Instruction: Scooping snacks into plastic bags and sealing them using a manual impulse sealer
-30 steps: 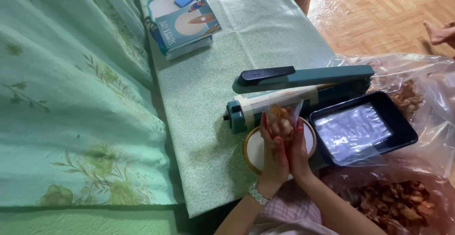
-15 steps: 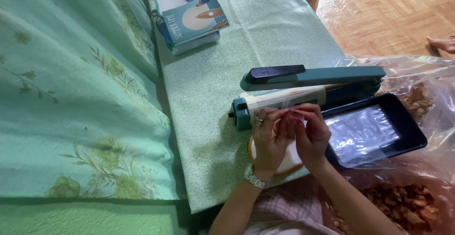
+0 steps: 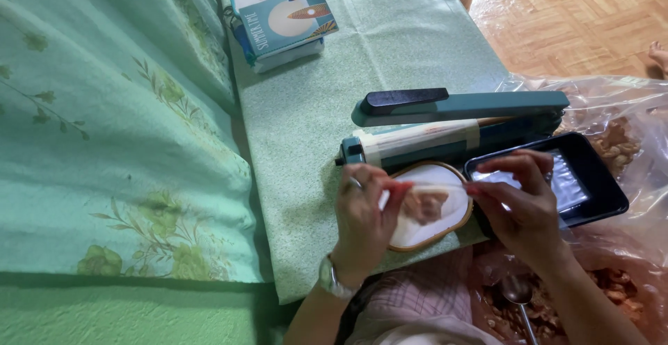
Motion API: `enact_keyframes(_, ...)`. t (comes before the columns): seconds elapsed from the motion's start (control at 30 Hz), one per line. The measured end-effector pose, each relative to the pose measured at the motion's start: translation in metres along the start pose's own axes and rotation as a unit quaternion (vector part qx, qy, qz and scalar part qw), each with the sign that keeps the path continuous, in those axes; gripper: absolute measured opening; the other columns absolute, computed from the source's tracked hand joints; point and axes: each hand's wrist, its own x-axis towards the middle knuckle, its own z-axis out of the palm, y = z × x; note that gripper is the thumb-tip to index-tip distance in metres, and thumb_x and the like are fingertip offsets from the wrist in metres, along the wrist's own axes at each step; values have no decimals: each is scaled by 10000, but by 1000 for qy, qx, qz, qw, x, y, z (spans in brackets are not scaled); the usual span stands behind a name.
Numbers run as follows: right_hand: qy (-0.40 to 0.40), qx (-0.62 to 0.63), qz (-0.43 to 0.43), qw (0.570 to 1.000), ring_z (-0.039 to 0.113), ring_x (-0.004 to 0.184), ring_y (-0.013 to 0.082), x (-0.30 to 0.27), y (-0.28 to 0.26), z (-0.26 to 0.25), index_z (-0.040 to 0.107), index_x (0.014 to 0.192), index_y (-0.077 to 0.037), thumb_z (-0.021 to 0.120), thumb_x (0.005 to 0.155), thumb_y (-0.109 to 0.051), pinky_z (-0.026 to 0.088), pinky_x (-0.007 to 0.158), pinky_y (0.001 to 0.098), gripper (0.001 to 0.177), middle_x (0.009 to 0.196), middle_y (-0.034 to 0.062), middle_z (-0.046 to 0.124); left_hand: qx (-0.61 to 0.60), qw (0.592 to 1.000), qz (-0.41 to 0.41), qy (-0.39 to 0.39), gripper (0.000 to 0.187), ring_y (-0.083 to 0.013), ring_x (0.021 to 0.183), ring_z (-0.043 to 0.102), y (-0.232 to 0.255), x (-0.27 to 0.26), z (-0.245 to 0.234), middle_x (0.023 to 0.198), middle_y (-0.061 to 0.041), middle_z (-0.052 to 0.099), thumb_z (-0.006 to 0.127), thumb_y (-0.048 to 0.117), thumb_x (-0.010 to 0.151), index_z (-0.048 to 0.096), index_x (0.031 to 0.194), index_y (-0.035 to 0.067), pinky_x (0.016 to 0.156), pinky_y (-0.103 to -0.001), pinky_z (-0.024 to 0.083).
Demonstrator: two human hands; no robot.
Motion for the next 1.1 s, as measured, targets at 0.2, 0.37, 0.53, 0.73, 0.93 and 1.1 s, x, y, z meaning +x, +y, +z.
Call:
enact_keyframes(0.2,-73,12,9,997,426,1026,278,18,26,4,685,831,-98,696,856,-134,393,782,329,45,1020,57,602,194,971,125,-54,351,-185,804,513,-31,-1,10,847,-74,563,623,381,912,534,810,57,674,-260,478)
enact_keyframes(0.37,-27,-238,-189,952,574,895,263,22,82,73,682,800,-172,715,827,-181,462,746,383,44,927,24,588,314,936,150,-58,210,-289,808,588,-105,-1,49,765,-102,570,659,227,859,597,775,44,631,-390,509)
enact_keyframes(0.53,-48,-297,-202,932,623,698,234,13,123,108,684,965,-183,591,923,-165,461,664,365,103,941,15,619,318,937,96,-111,280,-292,766,588,-150,6,71,603,-96,564,634,276,852,610,675,60,674,-389,507)
enact_keyframes(0.73,-124,-340,-115,925,667,643,250,12,125,111,670,954,-212,634,858,-186,490,669,405,105,824,-19,659,232,958,19,-167,319,-326,684,617,-154,18,72,823,-140,547,688,306,847,654,666,46,617,-421,546)
enact_keyframes(0.93,-170,-357,-82,915,667,655,313,7,126,113,669,977,-148,632,838,-137,506,618,433,144,815,51,663,117,953,-48,-277,432,-408,832,632,-153,39,73,1030,-160,523,728,365,808,609,1052,30,716,-491,555)
enact_keyframes(1.1,-191,-417,-91,884,674,695,301,2,120,107,659,990,-144,629,793,-106,504,640,425,203,857,64,675,3,906,-160,-393,629,-516,1106,538,-131,69,54,1318,-235,485,657,403,844,501,1315,15,956,-578,467)
